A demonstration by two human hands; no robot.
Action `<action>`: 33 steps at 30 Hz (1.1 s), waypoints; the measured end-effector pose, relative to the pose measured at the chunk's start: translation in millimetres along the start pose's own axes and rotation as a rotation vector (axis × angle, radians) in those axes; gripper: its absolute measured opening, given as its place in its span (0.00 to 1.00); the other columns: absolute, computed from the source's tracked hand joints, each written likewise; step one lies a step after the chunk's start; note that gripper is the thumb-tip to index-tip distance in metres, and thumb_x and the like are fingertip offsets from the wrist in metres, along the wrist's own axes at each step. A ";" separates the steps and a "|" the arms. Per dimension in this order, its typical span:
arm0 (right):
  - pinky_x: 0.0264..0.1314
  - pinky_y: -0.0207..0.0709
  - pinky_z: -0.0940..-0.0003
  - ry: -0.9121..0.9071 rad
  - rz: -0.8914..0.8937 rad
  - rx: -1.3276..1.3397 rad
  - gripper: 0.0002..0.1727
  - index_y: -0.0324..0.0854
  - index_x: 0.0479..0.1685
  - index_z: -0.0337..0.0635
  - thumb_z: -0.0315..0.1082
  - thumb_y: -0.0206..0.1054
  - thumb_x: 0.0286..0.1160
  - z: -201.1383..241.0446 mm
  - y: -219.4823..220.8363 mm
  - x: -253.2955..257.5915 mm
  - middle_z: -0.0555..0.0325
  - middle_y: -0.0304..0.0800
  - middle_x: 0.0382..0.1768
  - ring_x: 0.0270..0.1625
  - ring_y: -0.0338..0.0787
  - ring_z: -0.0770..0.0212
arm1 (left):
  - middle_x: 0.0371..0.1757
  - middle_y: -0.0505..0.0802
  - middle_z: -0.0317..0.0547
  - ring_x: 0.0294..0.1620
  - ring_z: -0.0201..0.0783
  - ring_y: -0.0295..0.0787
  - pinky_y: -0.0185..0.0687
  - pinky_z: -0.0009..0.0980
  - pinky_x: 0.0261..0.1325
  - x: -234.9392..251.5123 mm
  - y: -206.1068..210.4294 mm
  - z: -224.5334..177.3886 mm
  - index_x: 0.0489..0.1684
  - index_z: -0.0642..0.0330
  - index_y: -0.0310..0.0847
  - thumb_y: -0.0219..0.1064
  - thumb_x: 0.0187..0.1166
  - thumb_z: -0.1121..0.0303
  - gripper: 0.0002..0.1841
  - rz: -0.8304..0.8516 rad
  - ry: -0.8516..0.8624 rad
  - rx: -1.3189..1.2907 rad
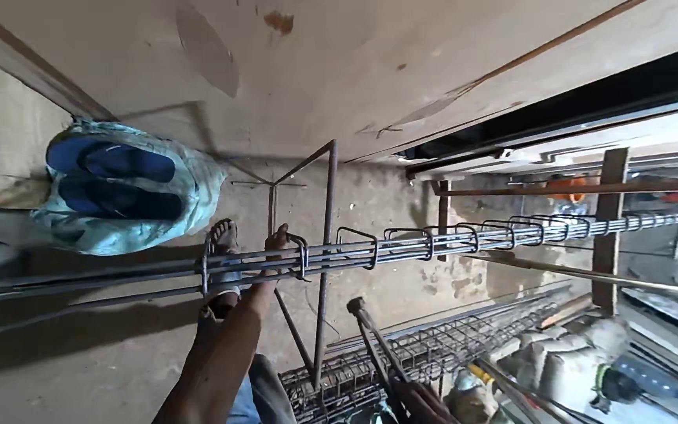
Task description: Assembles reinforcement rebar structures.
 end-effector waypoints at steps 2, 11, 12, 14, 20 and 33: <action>0.60 0.81 0.48 -0.183 -0.128 -0.446 0.17 0.92 0.61 0.57 0.40 0.69 0.75 26.9 -6.3 17.7 0.56 0.93 0.55 0.63 0.86 0.47 | 0.49 0.90 0.60 0.49 0.41 0.83 0.76 0.37 0.62 -5.8 -1.7 -2.9 0.55 0.76 0.84 0.52 0.94 0.64 0.20 -0.012 -0.003 0.001; 0.68 0.74 0.42 -0.465 -0.145 -1.005 0.17 0.93 0.53 0.54 0.28 0.68 0.66 84.8 10.4 68.3 0.54 0.94 0.47 0.62 0.87 0.40 | 0.39 0.90 0.52 0.41 0.38 0.82 0.78 0.38 0.54 2.9 -0.4 11.2 0.45 0.71 0.87 0.52 0.94 0.56 0.25 -0.020 -0.037 -0.051; 0.66 0.75 0.43 -0.463 -0.137 -1.019 0.17 0.93 0.52 0.55 0.30 0.69 0.66 84.8 11.6 70.4 0.55 0.93 0.46 0.61 0.87 0.41 | 0.41 0.90 0.54 0.43 0.39 0.84 0.78 0.40 0.56 3.2 -1.4 12.3 0.46 0.72 0.87 0.52 0.94 0.56 0.25 -0.019 -0.033 -0.054; 0.64 0.76 0.44 -0.464 -0.135 -1.027 0.15 0.93 0.50 0.56 0.32 0.71 0.64 85.8 13.2 72.2 0.56 0.93 0.45 0.59 0.87 0.42 | 0.40 0.90 0.53 0.42 0.39 0.83 0.78 0.40 0.56 4.7 -2.0 14.0 0.44 0.72 0.88 0.53 0.94 0.56 0.25 -0.032 -0.039 -0.071; 0.36 0.81 0.53 -0.323 -0.043 -1.084 0.22 0.92 0.60 0.52 0.31 0.75 0.61 85.8 20.7 71.6 0.53 0.92 0.41 0.44 0.90 0.44 | 0.34 0.88 0.48 0.35 0.33 0.81 0.78 0.35 0.49 4.2 0.7 14.0 0.41 0.72 0.87 0.54 0.93 0.56 0.25 -0.041 -0.058 -0.140; 0.21 0.77 0.71 0.342 0.532 0.332 0.17 0.81 0.65 0.43 0.41 0.54 0.91 7.7 52.2 67.7 0.58 0.84 0.27 0.20 0.80 0.65 | 0.36 0.90 0.56 0.38 0.43 0.83 0.78 0.44 0.53 8.9 -3.3 18.3 0.40 0.73 0.87 0.57 0.92 0.57 0.24 -0.071 -0.013 -0.070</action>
Point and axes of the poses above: each hand's wrist, its own x-axis towards the middle knuckle, its own y-axis out of the palm, z = x × y, the point moved 8 cm from there along x, towards the middle knuckle
